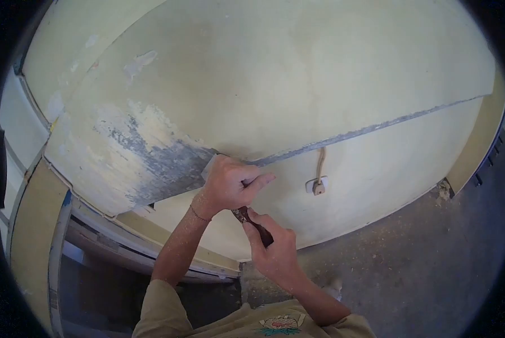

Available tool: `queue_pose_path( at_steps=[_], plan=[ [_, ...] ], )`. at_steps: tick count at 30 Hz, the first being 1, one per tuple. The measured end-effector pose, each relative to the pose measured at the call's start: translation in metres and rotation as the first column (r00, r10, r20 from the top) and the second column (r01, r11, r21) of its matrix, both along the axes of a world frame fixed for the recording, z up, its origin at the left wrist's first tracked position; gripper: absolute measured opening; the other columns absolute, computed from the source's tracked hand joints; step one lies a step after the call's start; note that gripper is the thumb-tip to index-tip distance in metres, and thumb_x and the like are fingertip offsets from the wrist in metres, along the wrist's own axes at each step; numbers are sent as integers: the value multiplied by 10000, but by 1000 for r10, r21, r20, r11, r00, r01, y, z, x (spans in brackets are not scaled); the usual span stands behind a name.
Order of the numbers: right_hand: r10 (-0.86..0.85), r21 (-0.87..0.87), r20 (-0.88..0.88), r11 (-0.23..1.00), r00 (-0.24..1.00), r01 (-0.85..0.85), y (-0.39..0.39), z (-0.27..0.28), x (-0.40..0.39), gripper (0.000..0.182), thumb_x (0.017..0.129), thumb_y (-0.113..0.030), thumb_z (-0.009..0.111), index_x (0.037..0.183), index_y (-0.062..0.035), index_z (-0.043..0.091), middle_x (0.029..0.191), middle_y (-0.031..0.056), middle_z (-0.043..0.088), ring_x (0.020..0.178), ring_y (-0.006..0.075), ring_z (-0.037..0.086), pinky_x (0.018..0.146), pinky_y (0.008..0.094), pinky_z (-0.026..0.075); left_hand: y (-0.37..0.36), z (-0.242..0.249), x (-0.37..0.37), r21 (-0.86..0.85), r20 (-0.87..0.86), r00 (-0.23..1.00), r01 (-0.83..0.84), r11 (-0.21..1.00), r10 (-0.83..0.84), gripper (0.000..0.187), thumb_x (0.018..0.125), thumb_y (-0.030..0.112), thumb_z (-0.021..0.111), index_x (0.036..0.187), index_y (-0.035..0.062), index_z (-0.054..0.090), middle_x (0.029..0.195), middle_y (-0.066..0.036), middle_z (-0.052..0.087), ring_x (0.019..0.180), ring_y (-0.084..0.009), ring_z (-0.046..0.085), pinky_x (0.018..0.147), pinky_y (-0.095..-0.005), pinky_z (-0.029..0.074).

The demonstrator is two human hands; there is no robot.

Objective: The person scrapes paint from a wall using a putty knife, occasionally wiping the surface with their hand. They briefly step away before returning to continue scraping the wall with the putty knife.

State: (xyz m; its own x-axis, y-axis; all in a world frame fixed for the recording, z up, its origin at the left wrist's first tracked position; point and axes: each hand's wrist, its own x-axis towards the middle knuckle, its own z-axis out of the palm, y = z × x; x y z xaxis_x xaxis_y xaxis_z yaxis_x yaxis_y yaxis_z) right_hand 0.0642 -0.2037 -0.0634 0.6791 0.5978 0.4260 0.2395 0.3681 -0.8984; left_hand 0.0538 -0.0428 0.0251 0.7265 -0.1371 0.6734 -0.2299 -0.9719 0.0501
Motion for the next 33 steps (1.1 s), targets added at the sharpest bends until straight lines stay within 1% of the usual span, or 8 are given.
queue_pose_path(
  at_steps=[2, 5, 11, 13, 17, 24, 31, 33],
  plan=[
    [30, -112, -27, 993, 999, -33, -5, -2, 2, 228, 897, -50, 645, 1106, 42, 639, 697, 135, 637, 573, 60, 492, 519, 265, 431, -5, -7, 4, -37, -4, 1000, 8, 999, -8, 392, 789, 188, 759, 505, 72, 514, 420, -101, 396, 362, -276, 391, 392, -361, 321],
    [41, -105, 10, 994, 999, -39, -9, 0, 8, 235, 895, -51, 650, 1106, 51, 637, 722, 138, 647, 579, 61, 521, 531, 256, 440, -7, -6, 3, -64, -74, 997, -34, 997, 29, 396, 792, 202, 756, 506, 71, 515, 425, -106, 407, 363, -279, 417, 395, -363, 323],
    [-23, -72, 66, 997, 998, 28, 6, 15, -1, 228, 888, -45, 659, 1099, 41, 643, 734, 157, 646, 600, 59, 551, 548, 252, 457, 4, 13, 6, 25, 47, 998, 41, 999, -42, 435, 786, 206, 763, 490, 72, 473, 420, -99, 382, 358, -277, 396, 392, -365, 316],
    [-14, -47, 35, 999, 999, 16, 11, 15, 2, 223, 885, -43, 660, 1092, 39, 646, 735, 161, 649, 604, 68, 560, 549, 258, 461, 5, 27, -3, 1, -69, 997, 33, 999, -33, 449, 782, 203, 766, 486, 71, 456, 418, -95, 374, 360, -276, 383, 391, -366, 313],
    [21, -110, 2, 994, 1000, -20, -11, 5, 9, 212, 882, -49, 665, 1076, 37, 653, 746, 178, 659, 611, 99, 589, 558, 277, 476, -3, 3, 10, 57, -33, 999, 13, 998, -11, 450, 783, 201, 765, 481, 70, 459, 421, -99, 382, 360, -272, 385, 389, -364, 311],
    [-20, -80, 18, 997, 1000, 21, -7, -9, 9, 206, 883, -43, 662, 1073, 35, 655, 746, 180, 658, 617, 108, 604, 557, 281, 484, -8, -14, 14, -32, -58, 998, 9, 999, -11, 437, 784, 188, 765, 476, 73, 477, 419, -94, 395, 350, -252, 387, 388, -356, 307],
    [68, 27, 19, 997, 998, -68, 26, 32, -5, 234, 885, -38, 656, 1107, 34, 634, 755, 177, 659, 626, 98, 607, 565, 275, 484, 13, 50, -15, 32, -35, 994, -103, 994, 105, 402, 817, 215, 730, 506, 81, 512, 445, -92, 458, 400, -276, 478, 416, -370, 357],
    [90, 7, -5, 996, 996, -90, 15, 27, -7, 244, 886, -41, 655, 1116, 34, 628, 753, 176, 655, 621, 96, 601, 562, 272, 479, 11, 32, -14, 21, -16, 998, -57, 998, 57, 431, 791, 198, 758, 490, 83, 473, 429, -91, 408, 375, -267, 419, 399, -363, 324]
  ],
)
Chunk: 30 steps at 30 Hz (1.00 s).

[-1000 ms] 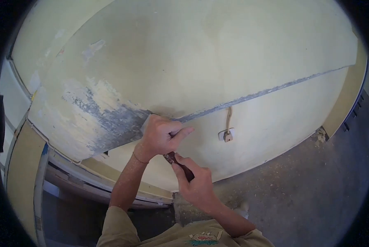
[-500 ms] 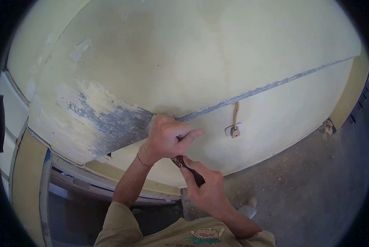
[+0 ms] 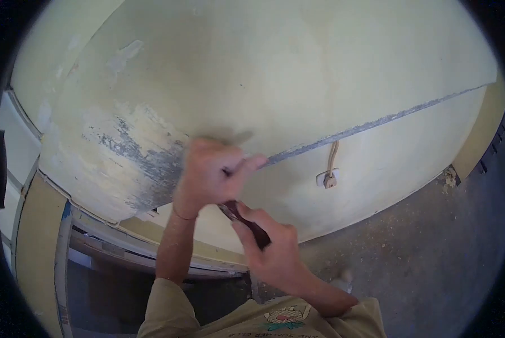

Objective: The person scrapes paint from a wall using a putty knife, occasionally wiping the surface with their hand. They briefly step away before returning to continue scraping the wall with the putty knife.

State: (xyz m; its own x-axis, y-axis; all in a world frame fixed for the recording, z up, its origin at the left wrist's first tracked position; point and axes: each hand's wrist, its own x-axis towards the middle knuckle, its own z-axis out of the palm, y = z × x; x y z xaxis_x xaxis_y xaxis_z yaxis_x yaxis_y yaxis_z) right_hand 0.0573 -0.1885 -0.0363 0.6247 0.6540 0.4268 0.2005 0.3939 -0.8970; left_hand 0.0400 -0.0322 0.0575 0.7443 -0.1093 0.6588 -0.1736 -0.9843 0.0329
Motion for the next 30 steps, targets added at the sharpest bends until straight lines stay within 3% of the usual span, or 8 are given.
queue_pose_path(
  at_steps=[6, 12, 14, 17, 20, 22, 26, 30],
  plan=[
    [-66, -190, 67, 979, 996, 78, -22, -13, 7, 254, 893, -58, 653, 1128, 33, 621, 786, 184, 671, 634, 104, 614, 588, 281, 499, -11, -24, 13, -70, -35, 997, 70, 995, -73, 437, 796, 207, 753, 489, 86, 466, 433, -100, 415, 376, -282, 431, 402, -368, 330],
    [-101, -160, 51, 981, 994, 108, -8, -21, 1, 255, 897, -56, 651, 1135, 29, 622, 797, 170, 678, 660, 103, 620, 617, 274, 503, 0, -22, 13, -7, 24, 995, 101, 995, -100, 453, 776, 190, 776, 482, 88, 447, 433, -98, 395, 364, -270, 395, 391, -361, 305],
    [-106, 26, 47, 994, 993, 105, 14, -12, -6, 252, 892, -52, 656, 1127, 32, 625, 799, 156, 686, 674, 97, 622, 629, 265, 503, 4, -6, 11, 51, 62, 994, 88, 995, -91, 452, 774, 194, 778, 484, 87, 449, 433, -99, 400, 365, -270, 397, 394, -358, 310],
    [-4, -103, -7, 995, 1000, 3, 9, 12, -7, 246, 888, -48, 660, 1118, 34, 629, 783, 141, 681, 659, 80, 596, 613, 257, 493, 9, 17, -4, 29, 58, 998, -20, 999, 18, 458, 778, 199, 778, 484, 85, 445, 428, -94, 382, 365, -271, 388, 400, -360, 310],
    [-97, -42, 5, 994, 995, 97, -4, -11, -8, 240, 893, -51, 656, 1114, 38, 629, 728, 120, 649, 610, 65, 536, 556, 255, 456, 1, -5, 2, 19, 6, 993, 115, 993, -115, 459, 781, 192, 774, 479, 85, 445, 428, -94, 390, 364, -264, 393, 399, -354, 313],
    [-86, -115, 14, 990, 996, 87, -13, -10, -3, 241, 895, -52, 653, 1116, 40, 626, 724, 118, 644, 600, 66, 521, 546, 255, 447, -5, -14, 5, -37, -75, 994, 78, 996, -81, 384, 827, 225, 716, 523, 75, 536, 451, -111, 479, 411, -295, 514, 425, -380, 375],
    [-53, -165, -9, 985, 999, 51, -19, -4, -2, 232, 901, -54, 645, 1110, 48, 629, 731, 121, 646, 602, 69, 517, 552, 248, 442, -8, -16, 5, -133, -99, 991, 72, 989, -85, 371, 822, 216, 715, 529, 69, 541, 451, -113, 482, 411, -303, 508, 425, -388, 373],
    [-113, -113, -11, 987, 994, 111, -11, -12, -3, 221, 903, -47, 640, 1102, 50, 639, 737, 121, 647, 616, 65, 512, 557, 243, 438, -4, -18, 15, -32, 19, 994, 111, 993, -111, 442, 801, 183, 754, 488, 61, 466, 432, -106, 407, 370, -279, 401, 397, -360, 321]
  ],
)
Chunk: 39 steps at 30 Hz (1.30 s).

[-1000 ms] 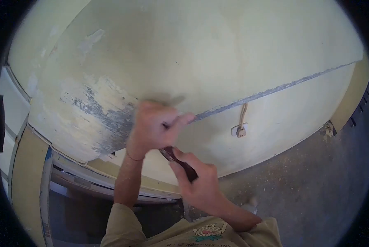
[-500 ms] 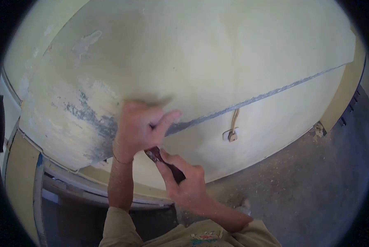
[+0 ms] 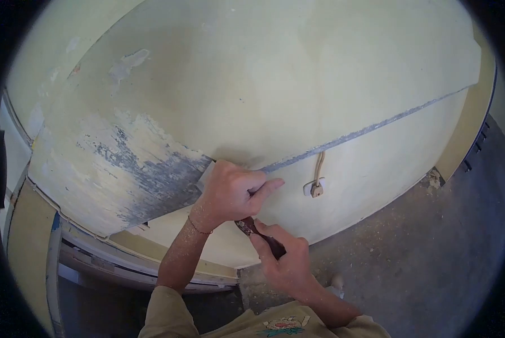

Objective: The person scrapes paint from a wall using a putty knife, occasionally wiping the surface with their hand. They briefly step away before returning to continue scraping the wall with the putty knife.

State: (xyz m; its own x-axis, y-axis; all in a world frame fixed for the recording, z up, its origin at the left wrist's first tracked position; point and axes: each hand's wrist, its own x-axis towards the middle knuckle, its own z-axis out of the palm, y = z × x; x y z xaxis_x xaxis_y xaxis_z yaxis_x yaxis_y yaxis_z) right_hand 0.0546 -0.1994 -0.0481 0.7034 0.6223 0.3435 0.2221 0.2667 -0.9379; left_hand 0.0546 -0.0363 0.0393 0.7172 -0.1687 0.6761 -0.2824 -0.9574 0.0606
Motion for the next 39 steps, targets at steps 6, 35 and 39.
queue_pose_path(
  at_steps=[6, 35, 39],
  plan=[
    [11, 52, -53, 999, 999, -8, 1, 6, -11, 207, 904, -57, 643, 1083, 46, 644, 669, 93, 600, 611, 51, 474, 536, 244, 421, -1, 8, -8, -47, -78, 996, -50, 998, 46, 432, 814, 180, 738, 493, 47, 482, 436, -129, 401, 367, -291, 394, 394, -361, 321],
    [-2, 90, -42, 996, 999, 6, 16, -1, -7, 209, 922, -54, 632, 1103, 49, 636, 626, 15, 554, 574, 27, 428, 487, 228, 352, 11, 9, -8, 26, 29, 999, 15, 1000, -16, 440, 819, 213, 743, 500, 53, 485, 437, -135, 368, 375, -295, 367, 397, -363, 310],
    [121, 176, -3, 977, 993, -119, 35, 33, -8, 224, 922, -71, 640, 1115, 41, 621, 650, 16, 556, 598, 34, 393, 488, 256, 357, 15, 44, -25, -53, 45, 993, -110, 993, 112, 428, 809, 159, 750, 502, 49, 472, 439, -124, 355, 382, -276, 324, 386, -349, 295]
  ],
)
